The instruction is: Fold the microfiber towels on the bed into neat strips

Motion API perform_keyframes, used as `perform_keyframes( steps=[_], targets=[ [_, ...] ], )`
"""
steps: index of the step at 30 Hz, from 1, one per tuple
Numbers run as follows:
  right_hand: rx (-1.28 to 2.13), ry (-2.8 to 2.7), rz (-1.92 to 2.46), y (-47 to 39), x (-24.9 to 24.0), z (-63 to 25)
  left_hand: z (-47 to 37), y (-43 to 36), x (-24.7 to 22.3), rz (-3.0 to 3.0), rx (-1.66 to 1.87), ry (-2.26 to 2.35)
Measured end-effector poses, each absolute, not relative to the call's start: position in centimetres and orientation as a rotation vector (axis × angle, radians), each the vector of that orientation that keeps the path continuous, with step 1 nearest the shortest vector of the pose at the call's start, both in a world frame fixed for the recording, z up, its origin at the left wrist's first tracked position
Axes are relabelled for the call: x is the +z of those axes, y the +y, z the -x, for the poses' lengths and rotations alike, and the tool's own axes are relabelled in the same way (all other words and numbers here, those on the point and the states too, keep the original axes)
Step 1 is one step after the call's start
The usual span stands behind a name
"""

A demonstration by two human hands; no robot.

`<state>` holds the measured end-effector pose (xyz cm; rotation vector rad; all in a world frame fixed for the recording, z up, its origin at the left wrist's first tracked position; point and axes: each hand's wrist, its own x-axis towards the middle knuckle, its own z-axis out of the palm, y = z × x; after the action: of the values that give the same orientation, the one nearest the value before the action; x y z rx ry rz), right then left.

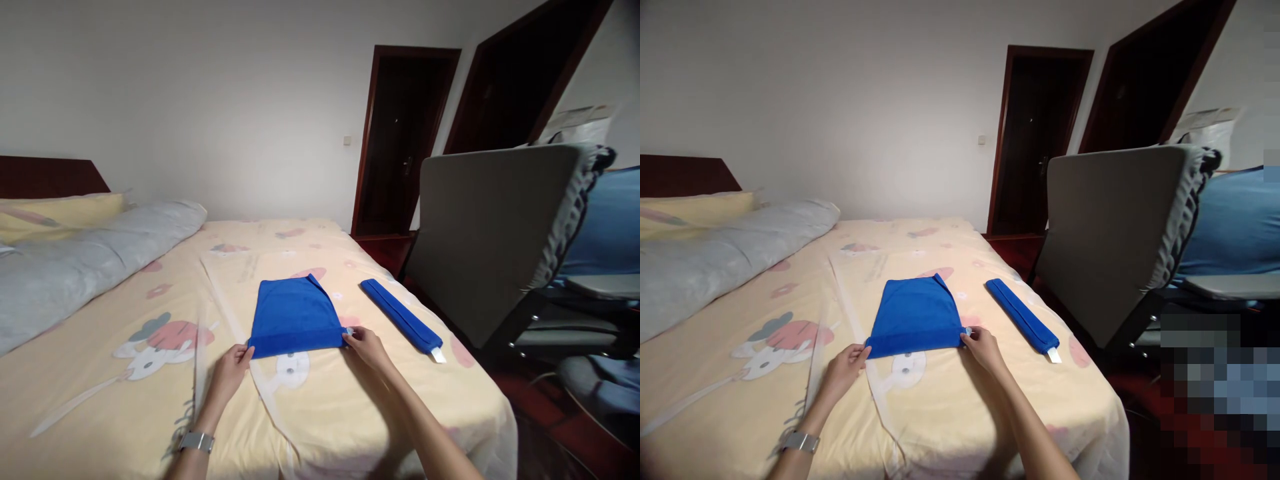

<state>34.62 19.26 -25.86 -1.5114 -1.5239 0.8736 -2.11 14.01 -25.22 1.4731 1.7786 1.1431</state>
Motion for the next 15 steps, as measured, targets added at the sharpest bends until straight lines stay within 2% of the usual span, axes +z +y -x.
perform_keyframes(
  steps=[15],
  targets=[
    [1.133, -1.248, 1.348, 20.3, -27.7, -34.1, 1.2, 14.2, -24.3, -1.105, 1.449, 1.505]
  ],
)
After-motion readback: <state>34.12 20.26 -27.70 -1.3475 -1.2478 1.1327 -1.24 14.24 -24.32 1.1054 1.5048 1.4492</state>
